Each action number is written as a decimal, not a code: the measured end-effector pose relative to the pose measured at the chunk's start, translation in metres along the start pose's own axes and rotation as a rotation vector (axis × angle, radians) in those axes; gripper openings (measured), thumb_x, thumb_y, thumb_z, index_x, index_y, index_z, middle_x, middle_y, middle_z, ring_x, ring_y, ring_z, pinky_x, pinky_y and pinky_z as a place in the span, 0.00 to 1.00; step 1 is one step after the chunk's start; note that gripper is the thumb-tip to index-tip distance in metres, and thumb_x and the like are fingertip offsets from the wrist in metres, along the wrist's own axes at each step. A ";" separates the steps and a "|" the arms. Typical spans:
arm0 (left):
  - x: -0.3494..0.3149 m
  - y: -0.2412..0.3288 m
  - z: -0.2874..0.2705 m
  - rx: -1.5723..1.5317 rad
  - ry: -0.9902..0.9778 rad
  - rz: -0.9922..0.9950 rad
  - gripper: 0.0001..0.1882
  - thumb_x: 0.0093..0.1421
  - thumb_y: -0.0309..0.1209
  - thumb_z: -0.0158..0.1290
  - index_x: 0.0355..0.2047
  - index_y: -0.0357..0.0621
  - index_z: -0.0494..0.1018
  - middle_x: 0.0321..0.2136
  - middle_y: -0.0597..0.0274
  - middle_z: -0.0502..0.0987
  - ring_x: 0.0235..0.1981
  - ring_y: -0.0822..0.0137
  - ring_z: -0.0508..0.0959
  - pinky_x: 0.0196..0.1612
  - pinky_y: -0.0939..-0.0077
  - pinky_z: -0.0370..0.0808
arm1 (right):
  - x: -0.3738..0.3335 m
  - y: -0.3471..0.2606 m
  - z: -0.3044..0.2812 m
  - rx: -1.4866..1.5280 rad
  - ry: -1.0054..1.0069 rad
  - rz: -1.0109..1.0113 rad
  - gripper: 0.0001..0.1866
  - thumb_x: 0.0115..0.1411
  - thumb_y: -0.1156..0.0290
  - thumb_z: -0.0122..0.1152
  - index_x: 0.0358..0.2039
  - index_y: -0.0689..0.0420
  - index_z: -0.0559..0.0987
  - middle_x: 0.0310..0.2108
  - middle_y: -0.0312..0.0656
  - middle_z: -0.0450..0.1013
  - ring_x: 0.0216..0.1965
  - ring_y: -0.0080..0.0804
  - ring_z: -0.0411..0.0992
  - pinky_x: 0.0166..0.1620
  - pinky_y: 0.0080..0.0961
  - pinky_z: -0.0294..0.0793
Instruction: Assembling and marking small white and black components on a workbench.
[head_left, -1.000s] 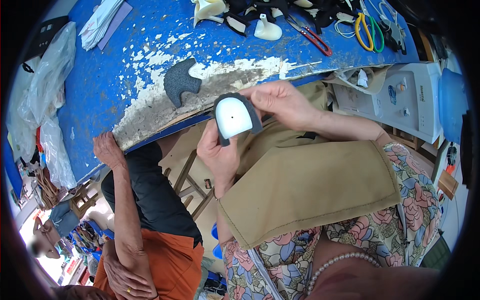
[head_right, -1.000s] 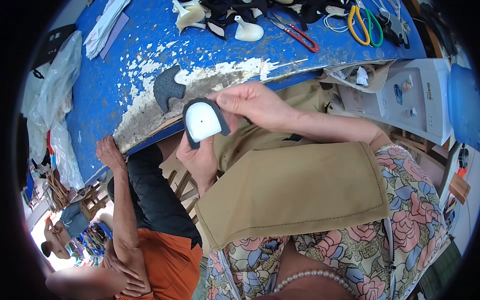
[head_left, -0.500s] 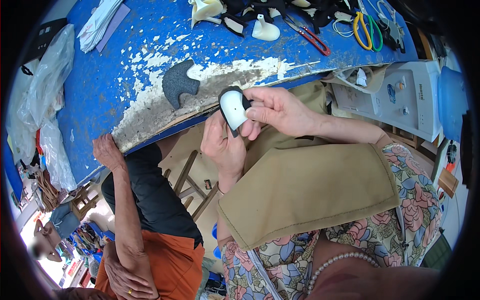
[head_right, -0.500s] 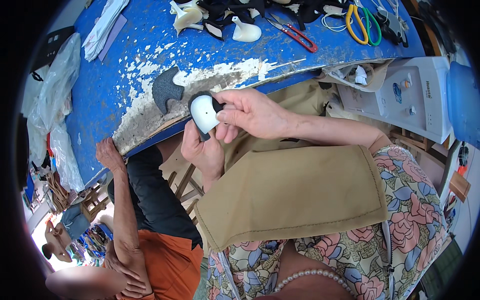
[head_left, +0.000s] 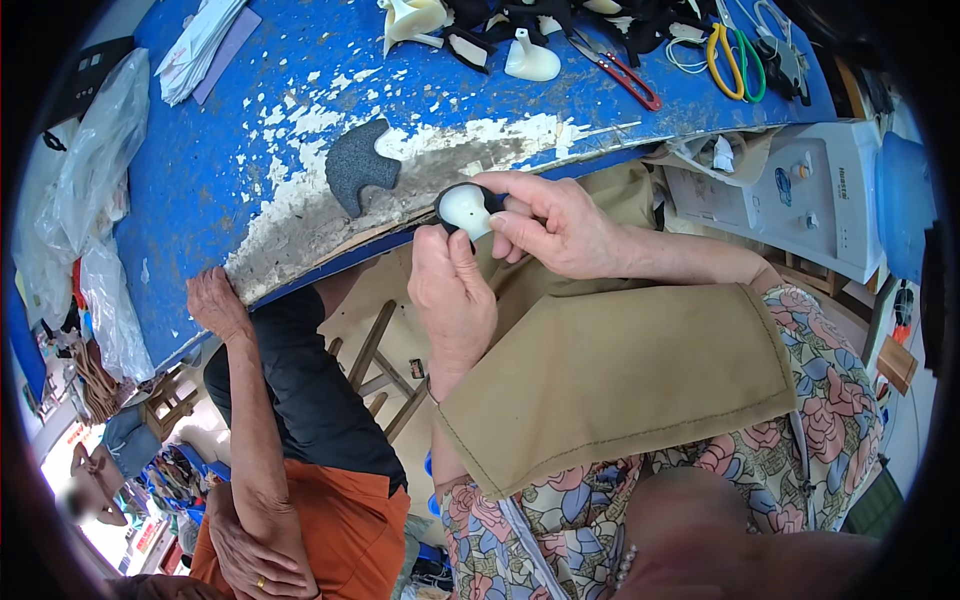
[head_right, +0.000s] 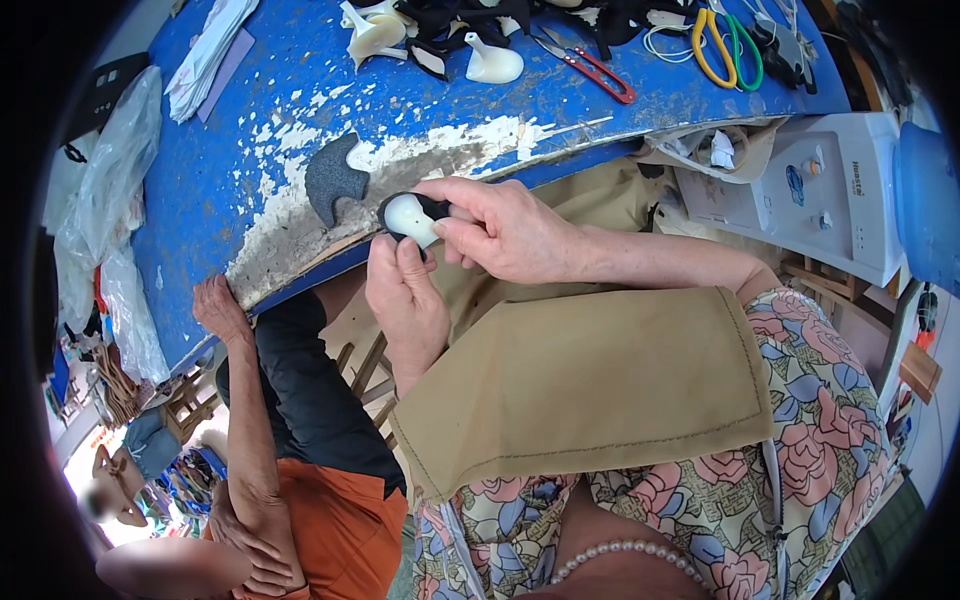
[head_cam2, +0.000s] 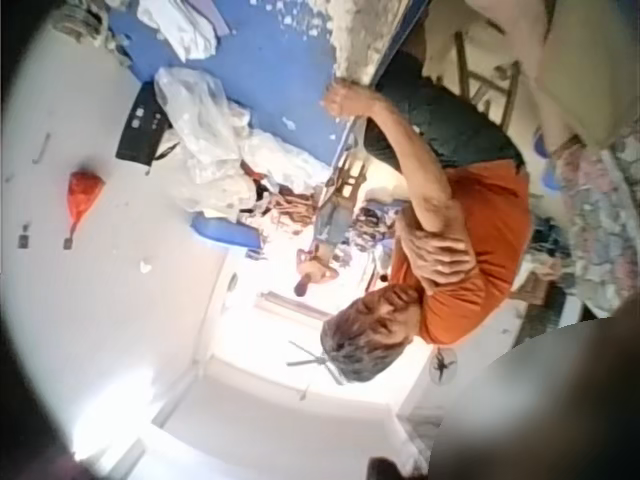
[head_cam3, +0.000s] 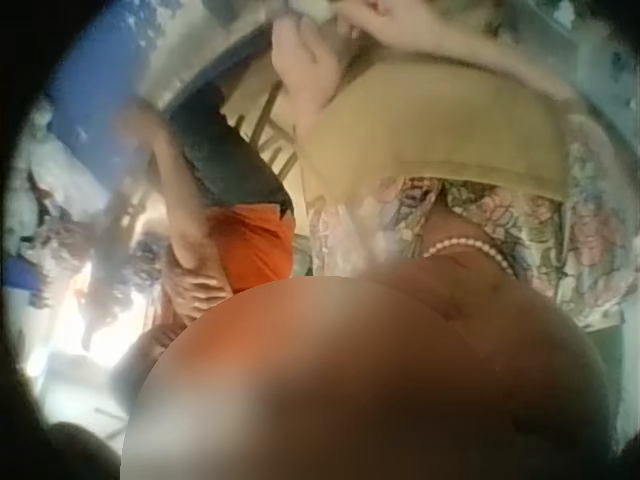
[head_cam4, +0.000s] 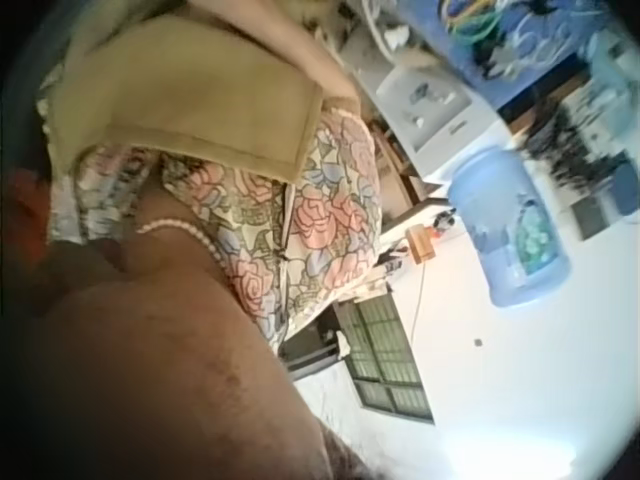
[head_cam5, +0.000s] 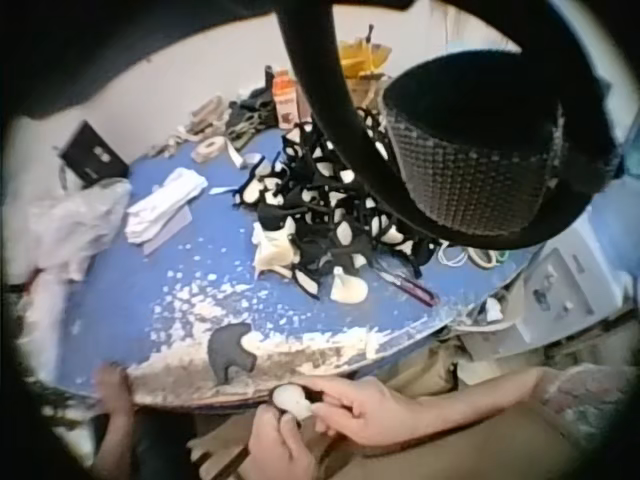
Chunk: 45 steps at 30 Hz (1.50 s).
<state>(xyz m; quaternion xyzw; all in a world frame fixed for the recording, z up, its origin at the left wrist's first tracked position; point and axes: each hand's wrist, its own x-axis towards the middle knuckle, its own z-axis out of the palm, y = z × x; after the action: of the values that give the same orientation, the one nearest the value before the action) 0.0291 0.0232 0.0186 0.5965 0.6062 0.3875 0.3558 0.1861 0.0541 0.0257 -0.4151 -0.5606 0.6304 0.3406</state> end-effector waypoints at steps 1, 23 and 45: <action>-0.001 0.000 -0.001 0.064 0.003 0.050 0.06 0.63 0.26 0.43 0.29 0.37 0.62 0.24 0.52 0.67 0.22 0.58 0.68 0.27 0.69 0.64 | 0.001 0.000 0.001 0.003 -0.007 -0.004 0.22 0.62 0.74 0.46 0.56 0.65 0.61 0.24 0.39 0.72 0.23 0.19 0.71 0.28 0.17 0.73; 0.031 -0.043 -0.043 0.217 -0.026 0.045 0.06 0.50 0.26 0.55 0.20 0.40 0.71 0.15 0.60 0.71 0.21 0.65 0.71 0.29 0.71 0.68 | 0.016 0.008 -0.037 0.105 -0.045 0.048 0.20 0.66 0.60 0.42 0.44 0.61 0.76 0.28 0.36 0.72 0.32 0.19 0.69 0.38 0.17 0.68; 0.064 -0.133 -0.139 0.822 -0.035 -0.080 0.08 0.56 0.26 0.44 0.23 0.44 0.72 0.24 0.58 0.74 0.30 0.61 0.75 0.36 0.69 0.69 | 0.027 -0.010 0.001 0.144 -0.506 -0.034 0.23 0.65 0.58 0.41 0.33 0.63 0.80 0.39 0.42 0.76 0.45 0.28 0.70 0.52 0.23 0.65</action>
<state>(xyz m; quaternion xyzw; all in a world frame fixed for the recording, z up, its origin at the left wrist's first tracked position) -0.1569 0.0819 -0.0359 0.6714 0.7270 0.0888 0.1132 0.1739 0.0789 0.0318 -0.2095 -0.5886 0.7465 0.2289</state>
